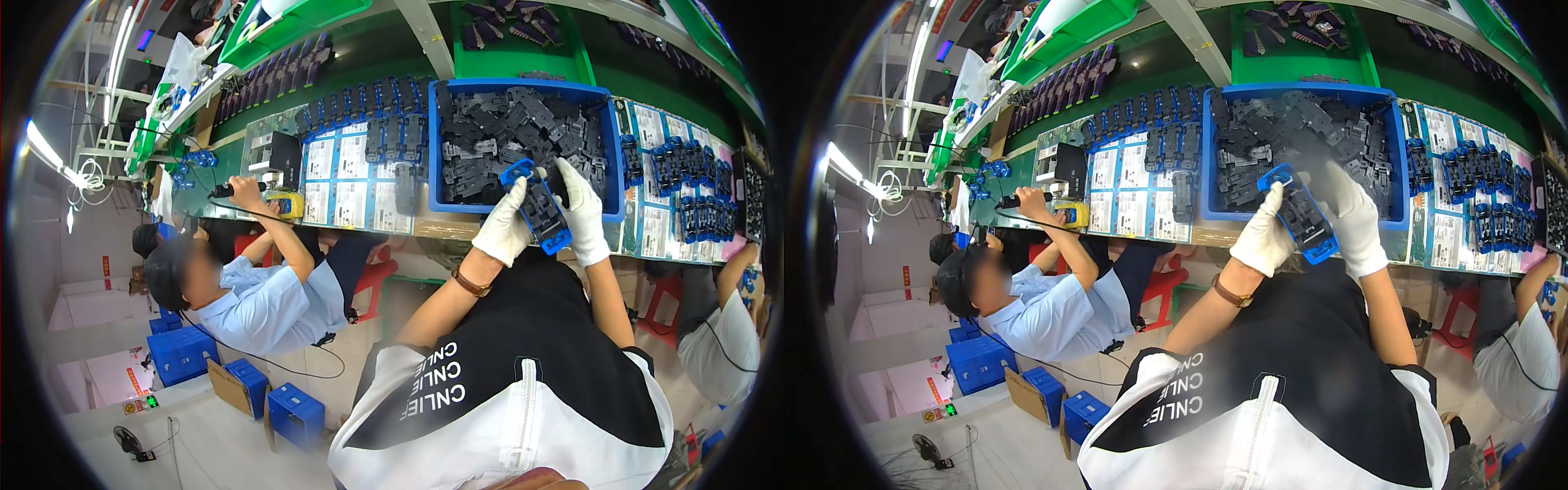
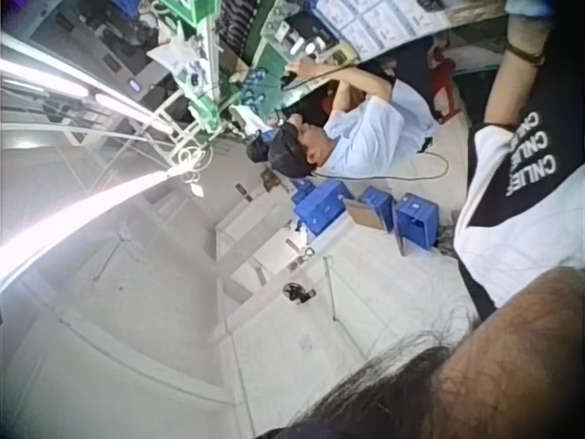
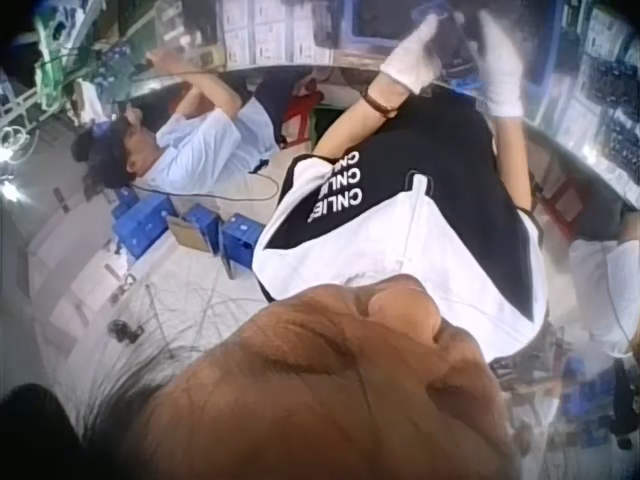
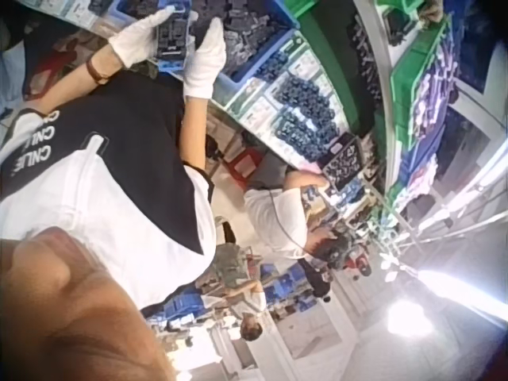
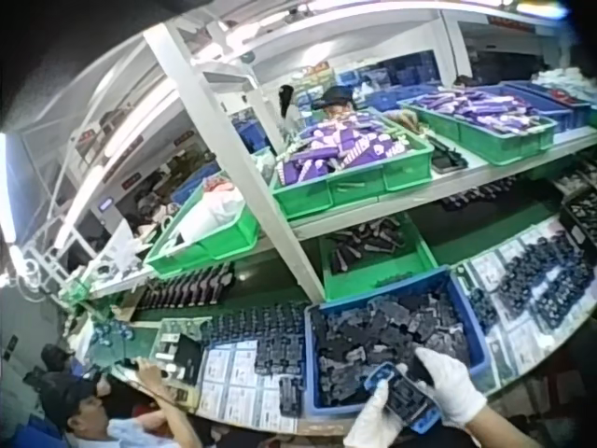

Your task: Assembling small plastic components into a larger blue plastic housing on a factory assembly line.

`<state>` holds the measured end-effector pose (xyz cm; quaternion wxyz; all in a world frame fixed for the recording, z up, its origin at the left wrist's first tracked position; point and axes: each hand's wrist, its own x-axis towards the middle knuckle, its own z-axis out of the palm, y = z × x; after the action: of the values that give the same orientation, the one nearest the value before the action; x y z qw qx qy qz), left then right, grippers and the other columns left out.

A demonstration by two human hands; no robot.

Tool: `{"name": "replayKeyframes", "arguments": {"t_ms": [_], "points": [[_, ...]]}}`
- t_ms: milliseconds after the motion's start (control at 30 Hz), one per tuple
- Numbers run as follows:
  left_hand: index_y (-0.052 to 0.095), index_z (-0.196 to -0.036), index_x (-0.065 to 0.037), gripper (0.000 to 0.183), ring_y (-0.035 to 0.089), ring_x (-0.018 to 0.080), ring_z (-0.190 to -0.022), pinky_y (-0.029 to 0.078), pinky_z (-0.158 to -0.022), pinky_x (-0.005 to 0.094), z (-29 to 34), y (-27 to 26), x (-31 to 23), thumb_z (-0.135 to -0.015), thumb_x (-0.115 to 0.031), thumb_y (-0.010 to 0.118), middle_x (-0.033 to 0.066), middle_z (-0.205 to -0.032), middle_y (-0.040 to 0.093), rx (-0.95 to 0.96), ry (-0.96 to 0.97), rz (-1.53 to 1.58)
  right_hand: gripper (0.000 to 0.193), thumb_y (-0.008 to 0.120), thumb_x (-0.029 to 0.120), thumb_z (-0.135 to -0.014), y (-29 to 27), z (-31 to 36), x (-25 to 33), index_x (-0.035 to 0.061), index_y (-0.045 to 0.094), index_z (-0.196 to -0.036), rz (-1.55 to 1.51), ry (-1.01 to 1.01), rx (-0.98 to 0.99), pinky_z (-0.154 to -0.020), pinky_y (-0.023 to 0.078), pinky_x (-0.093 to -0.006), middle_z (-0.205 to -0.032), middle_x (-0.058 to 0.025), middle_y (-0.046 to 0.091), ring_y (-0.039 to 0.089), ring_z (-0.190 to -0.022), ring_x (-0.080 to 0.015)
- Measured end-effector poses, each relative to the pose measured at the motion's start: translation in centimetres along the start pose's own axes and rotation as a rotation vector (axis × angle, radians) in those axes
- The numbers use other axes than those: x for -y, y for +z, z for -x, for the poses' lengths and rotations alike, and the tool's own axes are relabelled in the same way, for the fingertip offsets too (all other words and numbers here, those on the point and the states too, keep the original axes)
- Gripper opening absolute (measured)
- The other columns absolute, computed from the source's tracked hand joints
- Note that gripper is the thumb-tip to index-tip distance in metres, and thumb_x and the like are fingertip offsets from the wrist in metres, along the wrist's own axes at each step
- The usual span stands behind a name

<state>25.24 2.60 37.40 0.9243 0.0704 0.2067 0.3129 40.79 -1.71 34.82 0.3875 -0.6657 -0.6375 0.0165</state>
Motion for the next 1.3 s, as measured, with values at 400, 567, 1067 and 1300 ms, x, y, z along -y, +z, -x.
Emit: {"name": "replayKeyframes", "arguments": {"t_ms": [400, 567, 1067, 1300], "points": [[0.050, -0.119, -0.010, 0.071, 0.053, 0.0282, -0.107, 0.042, -0.095, 0.0503, -0.4, 0.5, -0.4, -0.075, -0.064, 0.058, 0.0069, -0.115, 0.055, -0.025, 0.096, 0.122, 0.039, 0.072, 0.008, -0.067, -3.3, -1.4, 1.8, 0.0084, 0.062, -0.105, 0.142, -0.056, -0.253, -0.071, 0.053, -0.0309, -0.102, -0.0110, 0.063, 0.064, -0.084, -0.0260], [0.050, -0.120, -0.010, 0.073, 0.050, 0.0234, -0.109, 0.041, -0.096, 0.0420, -0.8, 1.6, 0.2, -0.079, -0.071, 0.044, 0.0070, -0.117, 0.055, -0.007, 0.226, 0.028, 0.040, 0.075, 0.020, -0.067, -4.3, -1.1, 6.4, 0.0127, 0.063, -0.105, 0.036, -0.084, -0.165, -0.070, 0.052, -0.0343, -0.100, -0.0104, 0.062, 0.062, -0.082, -0.0279], [0.048, -0.125, -0.012, 0.036, 0.053, 0.0133, -0.103, 0.045, -0.089, 0.0303, -1.6, -0.6, 1.2, -0.090, -0.015, 0.058, 0.0010, -0.114, 0.055, -0.129, 0.326, -0.079, 0.039, 0.070, 0.014, -0.072, -2.0, -0.9, 7.4, 0.0113, 0.062, -0.110, 0.084, -0.018, -0.054, -0.087, 0.047, -0.0376, -0.115, -0.0132, 0.056, 0.057, -0.102, -0.0306], [0.049, -0.122, -0.010, 0.037, 0.057, 0.0226, -0.100, 0.048, -0.090, 0.0404, -1.3, -0.2, 0.6, -0.087, -0.010, 0.060, 0.0062, -0.110, 0.057, -0.126, 0.451, -0.077, 0.061, 0.072, 0.031, -0.077, -2.3, 0.8, 5.8, -0.0005, 0.049, -0.125, -0.862, 0.710, 0.157, -0.086, 0.045, -0.0285, -0.115, -0.0117, 0.057, 0.054, -0.103, -0.0174]]}}
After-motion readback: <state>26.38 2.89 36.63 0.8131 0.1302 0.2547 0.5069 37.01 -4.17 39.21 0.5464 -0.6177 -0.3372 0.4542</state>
